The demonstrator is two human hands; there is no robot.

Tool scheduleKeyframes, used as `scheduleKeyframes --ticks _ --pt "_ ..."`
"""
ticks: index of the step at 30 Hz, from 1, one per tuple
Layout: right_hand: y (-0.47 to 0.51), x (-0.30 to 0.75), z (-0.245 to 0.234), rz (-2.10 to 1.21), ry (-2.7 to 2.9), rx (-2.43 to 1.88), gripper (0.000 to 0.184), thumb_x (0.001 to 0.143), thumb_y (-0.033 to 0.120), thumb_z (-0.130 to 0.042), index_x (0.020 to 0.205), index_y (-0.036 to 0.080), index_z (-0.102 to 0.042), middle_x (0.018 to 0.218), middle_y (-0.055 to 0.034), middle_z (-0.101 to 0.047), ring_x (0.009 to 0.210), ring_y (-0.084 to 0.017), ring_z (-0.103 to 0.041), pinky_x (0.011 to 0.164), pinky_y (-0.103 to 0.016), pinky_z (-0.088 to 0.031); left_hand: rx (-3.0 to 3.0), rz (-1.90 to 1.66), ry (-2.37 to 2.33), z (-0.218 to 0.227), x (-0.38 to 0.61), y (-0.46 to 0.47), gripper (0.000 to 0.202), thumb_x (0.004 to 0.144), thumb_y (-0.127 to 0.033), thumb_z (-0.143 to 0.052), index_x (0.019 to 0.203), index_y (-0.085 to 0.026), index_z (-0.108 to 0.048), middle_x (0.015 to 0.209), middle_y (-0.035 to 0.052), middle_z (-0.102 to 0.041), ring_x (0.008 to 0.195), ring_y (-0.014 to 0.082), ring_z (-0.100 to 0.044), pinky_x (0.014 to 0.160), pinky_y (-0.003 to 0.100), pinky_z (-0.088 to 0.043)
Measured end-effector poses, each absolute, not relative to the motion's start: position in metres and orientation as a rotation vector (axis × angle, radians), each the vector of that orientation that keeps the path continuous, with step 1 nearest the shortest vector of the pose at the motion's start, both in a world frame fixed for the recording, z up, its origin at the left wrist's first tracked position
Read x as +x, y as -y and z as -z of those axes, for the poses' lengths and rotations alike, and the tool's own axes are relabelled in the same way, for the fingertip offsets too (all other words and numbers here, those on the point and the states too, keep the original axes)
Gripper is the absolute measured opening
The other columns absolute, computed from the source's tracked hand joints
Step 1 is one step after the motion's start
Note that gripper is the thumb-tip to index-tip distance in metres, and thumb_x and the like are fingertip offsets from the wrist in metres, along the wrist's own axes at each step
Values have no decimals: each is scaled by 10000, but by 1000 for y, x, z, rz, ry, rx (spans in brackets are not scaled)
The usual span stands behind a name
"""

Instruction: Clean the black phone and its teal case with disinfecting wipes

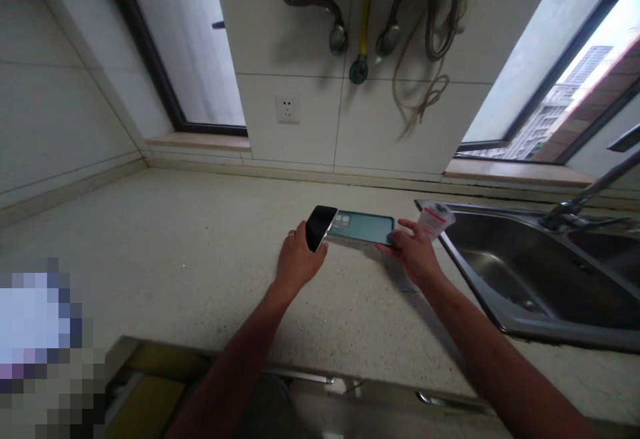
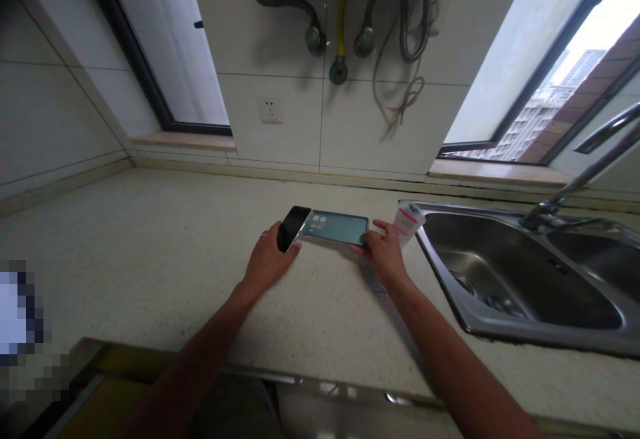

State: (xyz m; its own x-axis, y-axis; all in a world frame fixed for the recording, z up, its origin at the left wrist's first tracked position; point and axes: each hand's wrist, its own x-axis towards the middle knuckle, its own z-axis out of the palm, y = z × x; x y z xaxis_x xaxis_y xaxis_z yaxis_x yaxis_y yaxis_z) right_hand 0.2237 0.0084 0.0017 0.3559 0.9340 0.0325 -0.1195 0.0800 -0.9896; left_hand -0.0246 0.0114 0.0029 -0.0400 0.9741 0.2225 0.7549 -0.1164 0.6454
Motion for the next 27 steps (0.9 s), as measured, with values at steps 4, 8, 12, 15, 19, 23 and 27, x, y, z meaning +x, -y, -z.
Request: scheduleKeyframes --ticks 4,8,12,15,19,23,27 --pt "-10 223 8 -955 1012 -1328 696 712 215 -615 1371 252 -392 860 10 -596 705 -176 -677 686 -378 -662 2082 -645 -2101 -1 -28 -11 805 873 -488 -581 1505 -72 -305 1254 253 -569 1147 351 -562 951 418 -432" --pt "-10 226 12 -849 1280 -1560 643 741 181 -598 1372 211 -483 927 -44 -662 615 -152 -668 558 -298 -608 2147 -509 -2180 4 -31 -12 851 859 -527 -598 1497 -47 -306 1227 270 -572 1105 364 -570 901 424 -447" --pt "-4 225 6 -897 1599 -1862 384 861 240 -528 1219 126 -607 696 -38 -675 507 -141 -621 488 -243 -495 2186 -457 -2209 7 -33 -13 761 852 -558 -608 1408 -62 -449 1185 265 -588 1084 359 -576 888 413 -440" --pt "1 220 -1 -689 1895 -1996 241 897 269 -505 912 121 -695 691 -94 -700 579 -156 -635 537 -245 -437 2196 -411 -2250 6 -35 -13 754 844 -592 -610 1380 -79 -478 1179 252 -599 1090 352 -570 899 400 -430" --pt "9 212 -7 -339 2141 -2087 271 890 298 -513 799 143 -715 814 -141 -734 707 -190 -658 565 -264 -358 2199 -369 -2274 6 -37 -13 714 841 -624 -601 1316 -97 -524 1177 239 -608 1086 339 -566 897 390 -427" --pt "16 205 -10 -425 2295 -2015 254 834 278 -534 696 165 -714 696 -94 -707 610 -167 -608 531 -267 -307 2201 -355 -2285 5 -37 -11 708 839 -629 -604 1291 -87 -545 1167 248 -606 1089 352 -565 874 402 -436" --pt "22 201 -11 -544 2355 -1923 256 812 285 -547 638 175 -699 610 -58 -660 536 -145 -548 516 -267 -304 2192 -317 -2282 2 -35 -8 719 848 -623 -598 1318 -82 -532 1190 254 -599 1095 357 -563 869 405 -441"
